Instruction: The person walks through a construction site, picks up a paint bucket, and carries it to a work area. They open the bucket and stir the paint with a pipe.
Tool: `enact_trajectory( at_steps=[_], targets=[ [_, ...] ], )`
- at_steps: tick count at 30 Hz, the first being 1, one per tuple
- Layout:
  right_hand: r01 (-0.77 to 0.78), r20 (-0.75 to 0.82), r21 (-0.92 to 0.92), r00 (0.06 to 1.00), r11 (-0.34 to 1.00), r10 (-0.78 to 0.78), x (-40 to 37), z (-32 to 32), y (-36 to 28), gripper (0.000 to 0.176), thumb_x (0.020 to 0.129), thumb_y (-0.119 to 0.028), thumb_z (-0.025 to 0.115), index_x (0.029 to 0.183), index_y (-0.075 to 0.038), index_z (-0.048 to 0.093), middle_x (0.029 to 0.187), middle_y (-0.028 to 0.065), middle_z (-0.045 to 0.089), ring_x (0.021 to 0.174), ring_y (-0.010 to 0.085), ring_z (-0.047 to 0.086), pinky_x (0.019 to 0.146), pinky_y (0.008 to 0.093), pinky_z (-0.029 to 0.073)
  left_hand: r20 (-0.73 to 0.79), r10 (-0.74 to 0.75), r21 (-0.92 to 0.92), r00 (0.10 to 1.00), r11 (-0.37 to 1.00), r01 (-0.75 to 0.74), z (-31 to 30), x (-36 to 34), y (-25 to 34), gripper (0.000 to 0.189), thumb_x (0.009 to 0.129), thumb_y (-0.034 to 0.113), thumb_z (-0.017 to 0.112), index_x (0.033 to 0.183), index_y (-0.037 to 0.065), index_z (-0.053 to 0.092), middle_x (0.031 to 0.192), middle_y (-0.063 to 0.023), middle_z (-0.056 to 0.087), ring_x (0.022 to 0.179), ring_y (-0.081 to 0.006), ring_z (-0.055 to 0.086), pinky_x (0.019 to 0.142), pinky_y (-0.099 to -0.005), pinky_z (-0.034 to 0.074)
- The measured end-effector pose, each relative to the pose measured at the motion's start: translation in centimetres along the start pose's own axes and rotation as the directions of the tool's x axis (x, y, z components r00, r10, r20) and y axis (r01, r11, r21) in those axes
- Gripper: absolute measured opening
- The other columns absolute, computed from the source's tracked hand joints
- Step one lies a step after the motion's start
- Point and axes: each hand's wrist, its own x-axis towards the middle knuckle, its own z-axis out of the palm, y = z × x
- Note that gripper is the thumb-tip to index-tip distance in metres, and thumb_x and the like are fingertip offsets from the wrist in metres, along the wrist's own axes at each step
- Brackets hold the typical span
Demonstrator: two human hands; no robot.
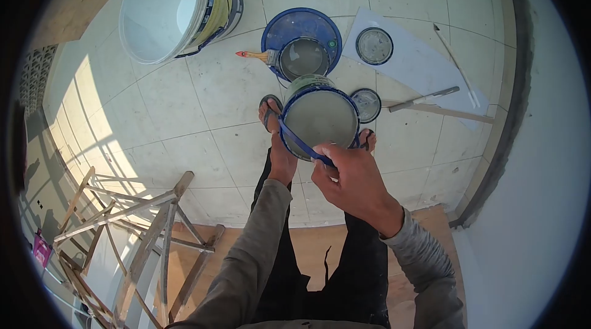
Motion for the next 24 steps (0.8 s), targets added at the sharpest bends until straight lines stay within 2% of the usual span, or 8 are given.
enact_trajectory(
  at_steps=[2, 4, 7, 9, 12, 16, 18, 24],
  targets=[
    [-0.076, 0.081, 0.01, 0.994, 0.997, 0.075, 0.3, 1.3, -1.5, 0.019, 0.079, -0.008, 0.061, 0.093, 0.004, 0.061, 0.054, 0.0095, 0.055, 0.043, 0.0224, 0.055, 0.046, 0.0319, 0.042, 0.062, 0.081, -0.2, 0.995, 0.978, -0.067, -0.1, -0.6, 0.7, 0.061, 0.101, 0.049, 0.02, 0.139, 0.004, 0.035, 0.138, -0.0129, 0.045, 0.129, -0.0247, 0.041, 0.108, -0.0383, 0.03],
    [-0.084, 0.119, -0.028, 0.989, 0.996, 0.087, 0.6, 2.4, -2.7, 0.019, 0.079, -0.009, 0.061, 0.093, 0.004, 0.061, 0.055, 0.01, 0.056, 0.046, 0.0224, 0.057, 0.047, 0.0331, 0.043, 0.057, 0.077, -0.247, 0.995, 0.967, -0.061, -1.1, -0.6, 0.8, 0.058, 0.101, 0.049, 0.021, 0.137, 0.007, 0.038, 0.136, -0.0109, 0.048, 0.126, -0.0233, 0.044, 0.107, -0.0358, 0.033],
    [-0.107, 0.208, -0.068, 0.971, 0.992, 0.119, 0.8, 3.7, -3.9, 0.02, 0.08, -0.01, 0.06, 0.094, 0.003, 0.061, 0.057, 0.0105, 0.058, 0.05, 0.024, 0.06, 0.049, 0.0338, 0.046, 0.101, 0.014, -0.354, 0.995, 0.935, 0.023, -3.3, 0.1, -0.1, 0.055, 0.1, 0.049, 0.026, 0.134, 0.01, 0.043, 0.135, -0.0089, 0.049, 0.123, -0.0243, 0.047, 0.103, -0.0372, 0.037],
    [-0.098, 0.205, -0.064, 0.973, 0.993, 0.109, 0.7, 4.6, -4.0, 0.02, 0.08, -0.011, 0.06, 0.094, 0.003, 0.061, 0.058, 0.0109, 0.059, 0.05, 0.0245, 0.06, 0.05, 0.0339, 0.047, 0.108, -0.007, -0.492, 0.994, 0.868, 0.06, -4.9, 0.9, -1.2, 0.055, 0.098, 0.052, 0.03, 0.133, 0.013, 0.047, 0.133, -0.0079, 0.051, 0.12, -0.0259, 0.049, 0.101, -0.0392, 0.039],
    [-0.084, 0.189, -0.039, 0.978, 0.996, 0.09, 0.2, 5.9, -3.6, 0.019, 0.08, -0.009, 0.06, 0.096, 0.002, 0.059, 0.056, 0.0101, 0.056, 0.048, 0.0237, 0.058, 0.048, 0.0337, 0.044, 0.123, -0.09, -0.55, 0.988, 0.823, 0.144, -5.4, 0.6, -1.2, 0.058, 0.096, 0.055, 0.031, 0.132, 0.012, 0.048, 0.132, -0.009, 0.052, 0.119, -0.027, 0.05, 0.101, -0.0411, 0.04],
    [-0.067, 0.169, -0.032, 0.983, 0.997, 0.071, 0.1, 6.5, -3.3, 0.02, 0.08, -0.008, 0.061, 0.099, 0.001, 0.058, 0.054, 0.0089, 0.053, 0.045, 0.0224, 0.055, 0.046, 0.0336, 0.042, 0.196, -0.069, -0.586, 0.978, 0.791, 0.173, -5.9, 0.9, -1.7, 0.059, 0.096, 0.056, 0.031, 0.132, 0.012, 0.048, 0.133, -0.0092, 0.052, 0.12, -0.0275, 0.05, 0.102, -0.042, 0.039],
    [-0.073, 0.174, -0.035, 0.982, 0.997, 0.078, 0.2, 6.6, -3.2, 0.02, 0.081, -0.008, 0.06, 0.098, 0.002, 0.058, 0.055, 0.0092, 0.054, 0.046, 0.0226, 0.055, 0.047, 0.0338, 0.042, 0.146, 0.087, -0.178, 0.986, 0.982, -0.061, -4.7, -0.1, -0.6, 0.059, 0.096, 0.055, 0.031, 0.132, 0.012, 0.048, 0.133, -0.0092, 0.052, 0.119, -0.0277, 0.05, 0.102, -0.0416, 0.039],
    [-0.079, 0.177, -0.045, 0.98, 0.996, 0.085, 0.1, 6.8, -2.8, 0.02, 0.081, -0.008, 0.06, 0.098, 0.003, 0.059, 0.058, 0.0109, 0.057, 0.048, 0.0234, 0.057, 0.048, 0.0342, 0.044, 0.12, -0.058, -0.328, 0.991, 0.94, 0.095, -5.9, 0.7, -1.9, 0.056, 0.097, 0.053, 0.03, 0.131, 0.012, 0.048, 0.131, -0.0089, 0.053, 0.118, -0.0273, 0.051, 0.1, -0.0413, 0.041]
  ],
)
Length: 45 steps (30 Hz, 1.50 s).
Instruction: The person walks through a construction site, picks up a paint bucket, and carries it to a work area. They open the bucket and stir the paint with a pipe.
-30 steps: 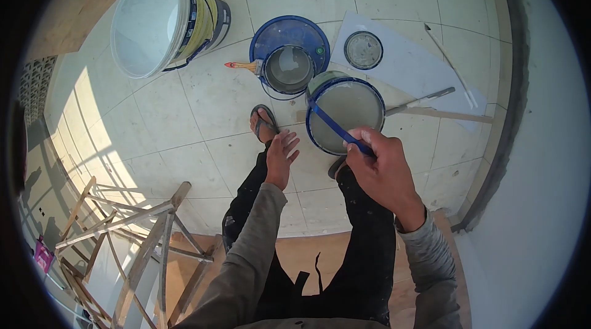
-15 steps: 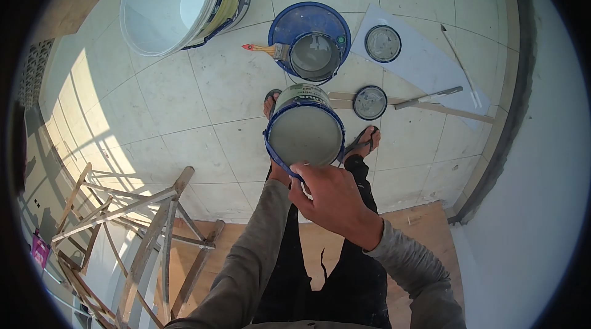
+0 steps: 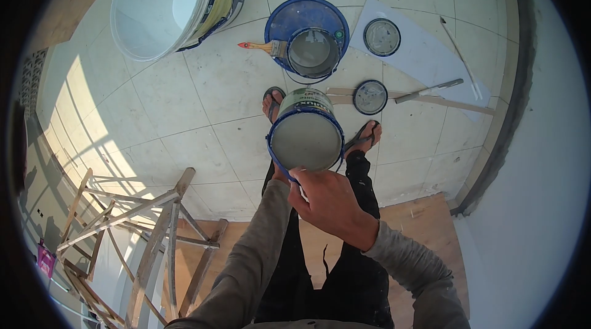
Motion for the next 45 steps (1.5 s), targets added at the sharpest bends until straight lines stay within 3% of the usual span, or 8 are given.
enact_trajectory(
  at_steps=[16, 18, 24, 28, 30, 36, 45],
  targets=[
    [-0.06, 0.003, 0.013, 0.998, 0.998, 0.06, 1.5, 0.1, 0.9, 0.022, 0.082, -0.01, 0.06, 0.098, 0.005, 0.061, 0.058, 0.012, 0.058, 0.049, 0.0239, 0.059, 0.049, 0.0342, 0.045, -0.029, 0.032, 0.047, 0.999, 0.998, -0.031, -0.6, 0.6, 0.4, 0.048, 0.1, 0.046, 0.03, 0.13, 0.012, 0.046, 0.127, -0.0085, 0.054, 0.115, -0.0248, 0.053, 0.097, -0.0373, 0.044],
    [-0.066, 0.001, 0.021, 0.998, 0.998, 0.066, 1.9, 0.1, 1.3, 0.021, 0.082, -0.01, 0.059, 0.097, 0.004, 0.061, 0.058, 0.0117, 0.058, 0.049, 0.024, 0.059, 0.049, 0.0342, 0.045, -0.093, 0.054, 0.158, 0.994, 0.987, -0.038, -0.2, 0.5, 0.6, 0.05, 0.1, 0.046, 0.028, 0.132, 0.012, 0.044, 0.131, -0.0082, 0.052, 0.119, -0.0251, 0.051, 0.099, -0.0377, 0.042],
    [-0.056, -0.04, -0.003, 0.998, 0.998, 0.056, 3.4, -0.2, 2.5, 0.021, 0.082, -0.011, 0.06, 0.097, 0.003, 0.061, 0.054, 0.0103, 0.056, 0.047, 0.0243, 0.058, 0.049, 0.0341, 0.045, -0.19, 0.033, 0.176, 0.981, 0.984, 0.001, 2.4, -0.3, 1.3, 0.055, 0.101, 0.048, 0.021, 0.138, 0.011, 0.038, 0.139, -0.009, 0.045, 0.127, -0.0261, 0.044, 0.105, -0.0407, 0.035],
    [-0.072, -0.056, -0.011, 0.996, 0.997, 0.072, 4.6, -0.3, 3.2, 0.021, 0.082, -0.011, 0.06, 0.098, 0.003, 0.061, 0.053, 0.0101, 0.057, 0.046, 0.0247, 0.059, 0.049, 0.0338, 0.045, -0.093, 0.05, 0.263, 0.994, 0.964, -0.024, 1.0, 0.0, 0.9, 0.059, 0.099, 0.051, 0.021, 0.14, 0.011, 0.034, 0.142, -0.0089, 0.041, 0.13, -0.0259, 0.039, 0.107, -0.0429, 0.03],
    [-0.079, -0.053, -0.012, 0.996, 0.997, 0.078, 5.1, -0.2, 3.9, 0.021, 0.082, -0.011, 0.06, 0.097, 0.003, 0.061, 0.054, 0.0107, 0.058, 0.047, 0.0249, 0.059, 0.049, 0.034, 0.046, -0.249, -0.04, 0.197, 0.968, 0.976, 0.091, 1.6, -0.2, 1.2, 0.062, 0.098, 0.055, 0.023, 0.14, 0.01, 0.032, 0.144, -0.0079, 0.037, 0.133, -0.0248, 0.034, 0.108, -0.0445, 0.026],
    [-0.086, -0.062, -0.015, 0.994, 0.996, 0.085, 6.4, -0.1, 4.7, 0.021, 0.082, -0.012, 0.06, 0.098, 0.003, 0.06, 0.056, 0.0132, 0.06, 0.049, 0.0261, 0.062, 0.05, 0.0353, 0.047, -0.181, -0.069, 0.024, 0.981, 0.997, 0.075, -1.6, 1.0, 0.3, 0.066, 0.097, 0.058, 0.025, 0.14, 0.01, 0.032, 0.143, -0.0079, 0.037, 0.132, -0.0245, 0.033, 0.107, -0.0439, 0.025],
    [-0.067, -0.078, -0.032, 0.995, 0.997, 0.064, 7.1, 0.1, 5.3, 0.019, 0.082, -0.011, 0.06, 0.096, 0.002, 0.06, 0.058, 0.0131, 0.06, 0.051, 0.0274, 0.062, 0.05, 0.0364, 0.048, -0.207, -0.059, 0.049, 0.977, 0.996, 0.07, -1.2, 0.8, 0.2, 0.069, 0.096, 0.059, 0.029, 0.14, 0.006, 0.031, 0.143, -0.0116, 0.035, 0.134, -0.0264, 0.031, 0.107, -0.0455, 0.028]
  ],
)
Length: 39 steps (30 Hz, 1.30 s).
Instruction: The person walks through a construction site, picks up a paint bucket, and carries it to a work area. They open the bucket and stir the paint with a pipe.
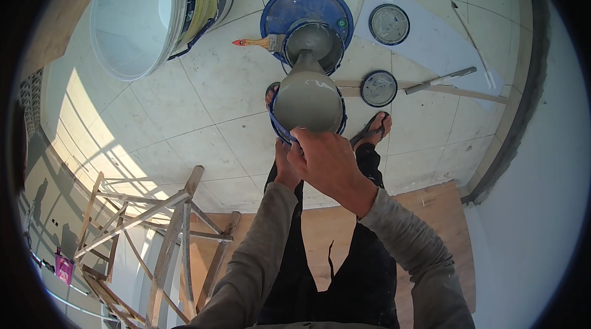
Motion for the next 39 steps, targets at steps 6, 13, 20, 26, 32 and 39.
enact_trajectory(
  at_steps=[6, 13, 20, 26, 32, 39],
  targets=[
    [0.001, -0.028, -0.013, 1.0, 1.0, -0.001, 0.4, -0.3, 0.1, 0.02, 0.082, -0.012, 0.06, 0.097, 0.001, 0.061, 0.057, 0.0126, 0.06, 0.051, 0.0278, 0.062, 0.05, 0.037, 0.048, -0.076, -0.017, 0.035, 0.997, 0.999, 0.02, 0.6, -0.3, 0.1, 0.077, 0.094, 0.062, 0.033, 0.144, 0.004, 0.022, 0.149, -0.016, 0.022, 0.139, -0.0319, 0.021, 0.11, -0.048, 0.022],
    [-0.036, -0.018, -0.019, 0.999, 0.999, 0.035, 0.7, -0.4, 0.4, 0.021, 0.082, -0.013, 0.059, 0.097, 0.001, 0.061, 0.056, 0.0122, 0.059, 0.05, 0.0279, 0.062, 0.05, 0.0372, 0.047, -0.083, -0.041, 0.053, 0.996, 0.998, 0.045, 0.7, -0.3, 0.0, 0.081, 0.093, 0.063, 0.033, 0.146, 0.004, 0.017, 0.151, -0.019, 0.017, 0.14, -0.0333, 0.018, 0.112, -0.0484, 0.02],
    [-0.045, -0.01, -0.024, 0.999, 0.999, 0.045, 0.7, -0.5, 0.6, 0.021, 0.082, -0.013, 0.059, 0.097, 0.001, 0.061, 0.059, 0.013, 0.061, 0.052, 0.0278, 0.062, 0.051, 0.0376, 0.048, -0.101, -0.043, 0.067, 0.994, 0.997, 0.05, 1.0, -0.2, 0.0, 0.079, 0.094, 0.062, 0.032, 0.146, 0.004, 0.018, 0.152, -0.0201, 0.014, 0.14, -0.0334, 0.02, 0.112, -0.0485, 0.021],
    [-0.017, -0.026, -0.05, 1.0, 0.999, 0.016, 0.7, -0.5, 1.0, 0.02, 0.083, -0.013, 0.058, 0.097, 0.001, 0.061, 0.06, 0.0135, 0.061, 0.053, 0.0284, 0.062, 0.051, 0.038, 0.048, -0.092, -0.046, 0.057, 0.995, 0.997, 0.051, 0.2, 0.1, -0.6, 0.078, 0.095, 0.06, 0.031, 0.146, 0.002, 0.018, 0.15, -0.0203, 0.018, 0.137, -0.0331, 0.026, 0.11, -0.0484, 0.023],
    [-0.014, -0.033, -0.052, 0.999, 0.999, 0.013, 0.6, -0.4, 1.3, 0.02, 0.083, -0.013, 0.058, 0.097, 0.001, 0.06, 0.06, 0.0136, 0.061, 0.052, 0.0282, 0.062, 0.05, 0.0376, 0.048, -0.044, -0.047, 0.045, 0.998, 0.998, 0.049, -0.6, 0.7, -1.0, 0.077, 0.095, 0.059, 0.03, 0.145, 0.001, 0.02, 0.147, -0.0198, 0.024, 0.134, -0.0325, 0.032, 0.109, -0.0484, 0.026],
    [-0.026, -0.02, -0.043, 0.999, 0.999, 0.026, 0.4, -0.5, 1.3, 0.018, 0.083, -0.013, 0.059, 0.095, 0.0, 0.06, 0.059, 0.013, 0.061, 0.052, 0.0278, 0.062, 0.049, 0.0374, 0.047, -0.091, -0.045, 0.062, 0.995, 0.997, 0.051, 0.1, 0.2, -0.9, 0.074, 0.096, 0.058, 0.029, 0.143, 0.001, 0.023, 0.144, -0.019, 0.03, 0.131, -0.0314, 0.036, 0.107, -0.0478, 0.029]
  ],
)
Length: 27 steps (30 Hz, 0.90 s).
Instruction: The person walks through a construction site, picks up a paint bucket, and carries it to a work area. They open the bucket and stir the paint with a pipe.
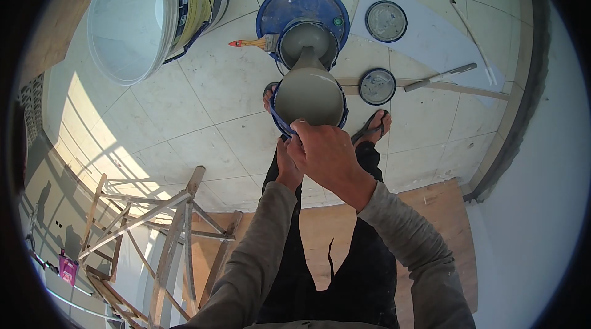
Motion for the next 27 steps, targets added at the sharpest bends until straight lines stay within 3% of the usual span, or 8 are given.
enact_trajectory(
  at_steps=[7, 9, 10, 12, 27],
  targets=[
    [0.029, -0.008, 0.042, 1.0, 0.999, -0.029, -0.6, 0.0, -0.5, 0.017, 0.083, -0.011, 0.059, 0.095, 0.001, 0.059, 0.059, 0.0135, 0.06, 0.052, 0.028, 0.062, 0.049, 0.0364, 0.047, -0.005, 0.006, -0.04, 1.0, 0.999, -0.006, 2.1, -0.7, 0.8, 0.069, 0.097, 0.056, 0.025, 0.142, 0.004, 0.028, 0.142, -0.0158, 0.035, 0.129, -0.0279, 0.039, 0.107, -0.0427, 0.03],
    [0.011, 0.024, 0.067, 1.0, 0.998, -0.013, -1.2, 0.1, -0.7, 0.018, 0.083, -0.011, 0.059, 0.095, 0.002, 0.059, 0.06, 0.0137, 0.06, 0.053, 0.028, 0.062, 0.05, 0.0364, 0.047, 0.093, 0.175, 0.26, 0.98, 0.946, -0.194, 3.5, -0.4, 1.7, 0.063, 0.098, 0.053, 0.026, 0.138, 0.006, 0.035, 0.134, -0.0143, 0.046, 0.123, -0.0255, 0.047, 0.104, -0.0394, 0.036],
    [-0.008, 0.053, 0.092, 0.999, 0.996, 0.003, -1.5, 0.1, -0.8, 0.018, 0.082, -0.011, 0.059, 0.095, 0.002, 0.06, 0.06, 0.014, 0.06, 0.053, 0.0281, 0.062, 0.05, 0.0363, 0.047, 0.094, 0.176, 0.257, 0.98, 0.947, -0.195, 3.7, 0.2, 1.9, 0.063, 0.098, 0.053, 0.026, 0.138, 0.006, 0.035, 0.134, -0.0143, 0.046, 0.123, -0.0255, 0.047, 0.104, -0.0394, 0.036],
    [0.004, 0.05, 0.096, 0.999, 0.995, -0.009, -2.0, 0.3, -1.1, 0.018, 0.082, -0.01, 0.059, 0.096, 0.002, 0.06, 0.061, 0.0141, 0.06, 0.053, 0.0282, 0.062, 0.05, 0.0362, 0.047, 0.101, 0.116, -0.064, 0.988, 0.992, -0.11, 3.9, 1.2, 2.0, 0.054, 0.099, 0.046, 0.031, 0.133, 0.007, 0.041, 0.125, -0.014, 0.054, 0.113, -0.0244, 0.054, 0.099, -0.0393, 0.043],
    [-0.011, 0.066, 0.091, 0.998, 0.996, 0.005, -2.5, 1.1, -1.4, 0.014, 0.082, -0.01, 0.059, 0.09, 0.001, 0.059, 0.059, 0.0105, 0.06, 0.054, 0.029, 0.062, 0.05, 0.0384, 0.048, 0.15, 0.172, 0.046, 0.974, 0.982, -0.18, 2.0, 3.7, 1.0, 0.05, 0.099, 0.042, 0.033, 0.132, 0.006, 0.042, 0.123, -0.0144, 0.055, 0.11, -0.0253, 0.057, 0.094, -0.0394, 0.046]
  ],
)
